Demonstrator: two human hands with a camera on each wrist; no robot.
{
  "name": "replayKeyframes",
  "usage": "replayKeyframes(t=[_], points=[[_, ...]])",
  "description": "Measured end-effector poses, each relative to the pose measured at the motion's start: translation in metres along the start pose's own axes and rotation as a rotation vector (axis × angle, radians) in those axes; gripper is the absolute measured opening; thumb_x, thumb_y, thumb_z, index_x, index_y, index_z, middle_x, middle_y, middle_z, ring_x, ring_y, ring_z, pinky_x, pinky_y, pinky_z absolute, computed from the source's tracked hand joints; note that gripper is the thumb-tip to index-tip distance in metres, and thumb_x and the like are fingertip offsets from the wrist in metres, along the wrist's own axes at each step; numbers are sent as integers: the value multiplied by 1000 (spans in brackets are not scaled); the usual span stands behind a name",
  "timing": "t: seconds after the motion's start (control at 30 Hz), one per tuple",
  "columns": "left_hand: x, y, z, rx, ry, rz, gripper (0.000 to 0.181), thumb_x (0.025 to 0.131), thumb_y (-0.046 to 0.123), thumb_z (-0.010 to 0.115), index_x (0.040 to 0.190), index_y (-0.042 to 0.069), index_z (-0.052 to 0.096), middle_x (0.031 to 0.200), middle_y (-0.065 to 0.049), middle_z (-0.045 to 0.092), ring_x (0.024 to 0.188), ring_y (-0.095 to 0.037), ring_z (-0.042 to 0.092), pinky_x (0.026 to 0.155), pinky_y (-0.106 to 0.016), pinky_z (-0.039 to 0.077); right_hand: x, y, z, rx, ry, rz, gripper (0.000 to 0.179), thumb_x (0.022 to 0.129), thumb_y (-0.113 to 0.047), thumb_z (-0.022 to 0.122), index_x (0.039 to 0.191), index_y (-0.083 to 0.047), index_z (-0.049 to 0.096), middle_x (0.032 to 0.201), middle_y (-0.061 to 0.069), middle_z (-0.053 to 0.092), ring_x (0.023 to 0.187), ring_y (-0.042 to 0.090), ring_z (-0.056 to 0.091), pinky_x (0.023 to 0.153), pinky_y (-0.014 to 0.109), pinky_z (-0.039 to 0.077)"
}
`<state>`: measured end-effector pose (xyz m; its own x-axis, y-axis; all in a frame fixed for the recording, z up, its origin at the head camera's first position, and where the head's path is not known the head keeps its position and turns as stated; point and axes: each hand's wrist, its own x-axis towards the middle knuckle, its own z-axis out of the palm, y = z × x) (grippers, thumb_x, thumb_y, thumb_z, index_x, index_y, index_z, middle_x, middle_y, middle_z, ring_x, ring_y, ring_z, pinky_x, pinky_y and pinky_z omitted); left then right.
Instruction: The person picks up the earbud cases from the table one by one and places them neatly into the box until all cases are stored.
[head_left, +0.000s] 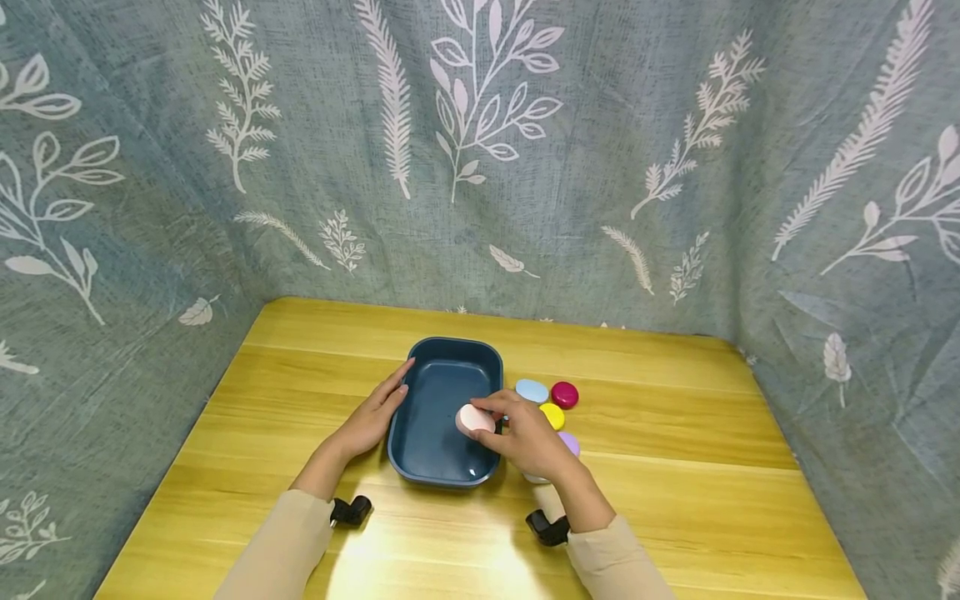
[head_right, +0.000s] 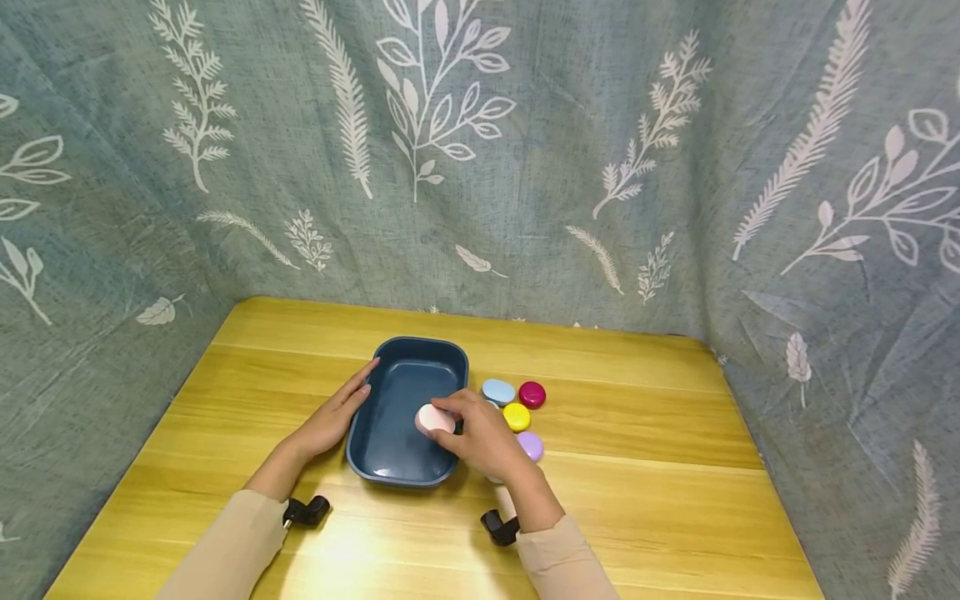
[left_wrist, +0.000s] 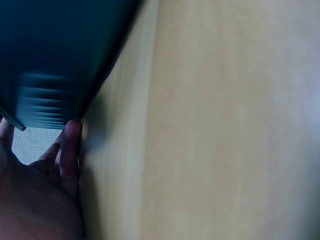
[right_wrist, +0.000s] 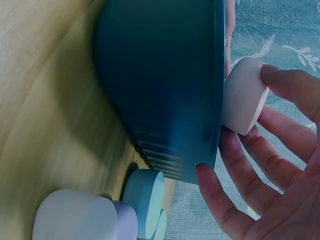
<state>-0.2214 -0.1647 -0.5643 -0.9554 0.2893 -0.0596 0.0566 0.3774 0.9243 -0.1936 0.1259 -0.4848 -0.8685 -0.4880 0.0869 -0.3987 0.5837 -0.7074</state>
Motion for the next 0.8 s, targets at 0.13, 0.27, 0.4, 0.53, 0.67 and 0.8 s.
replayKeyframes(t=[0.13, 0.27, 0.4, 0.53, 0.67, 0.8], points=[[0, -1, 0, 5, 0, -11, 48, 105, 47, 30, 150, 53, 14, 161, 16, 9, 151, -22, 9, 118, -60, 14, 0, -1, 2, -20, -9, -5, 44, 87, -34, 73, 127, -19, 65, 113, -8, 61, 94, 11, 55, 75, 24, 50], [0, 0, -1, 2, -1, -11, 48, 105, 46, 31, 150, 52, 15, 162, 14, 9, 151, -22, 9, 118, -60, 14, 1, 0, 3, -34, -37, -27, 44, 88, -37, 71, 128, -19, 65, 114, -9, 62, 94, 11, 56, 76, 25, 51], [0, 1, -1, 1, -8, 5, 48, 104, 49, 30, 150, 52, 14, 163, 10, 8, 151, -23, 9, 118, -61, 14, 1, 0, 5, -60, -63, -61, 43, 89, -38, 70, 128, -18, 65, 116, -7, 62, 96, 10, 57, 81, 32, 54], [-6, 17, -5, -22, -32, 1, 50, 105, 45, 30, 153, 45, 15, 164, 5, 6, 151, -25, 7, 118, -61, 13, 1, 0, 7, -69, -75, -76, 43, 89, -37, 70, 127, -17, 65, 116, -5, 62, 97, 11, 58, 84, 38, 54], [-11, 32, -9, -27, -53, -4, 51, 107, 38, 31, 155, 37, 15, 164, 1, 7, 151, -27, 8, 118, -61, 13, 2, -1, 9, -102, -86, -72, 41, 90, -39, 69, 126, -19, 66, 114, -7, 61, 97, 10, 58, 85, 32, 52], [-7, 21, -6, -46, -43, 0, 50, 106, 41, 31, 154, 40, 16, 163, 5, 7, 151, -24, 7, 119, -59, 11, 2, -1, 11, -145, -100, -72, 41, 90, -42, 67, 125, -21, 67, 113, -10, 61, 98, 7, 57, 86, 26, 50]])
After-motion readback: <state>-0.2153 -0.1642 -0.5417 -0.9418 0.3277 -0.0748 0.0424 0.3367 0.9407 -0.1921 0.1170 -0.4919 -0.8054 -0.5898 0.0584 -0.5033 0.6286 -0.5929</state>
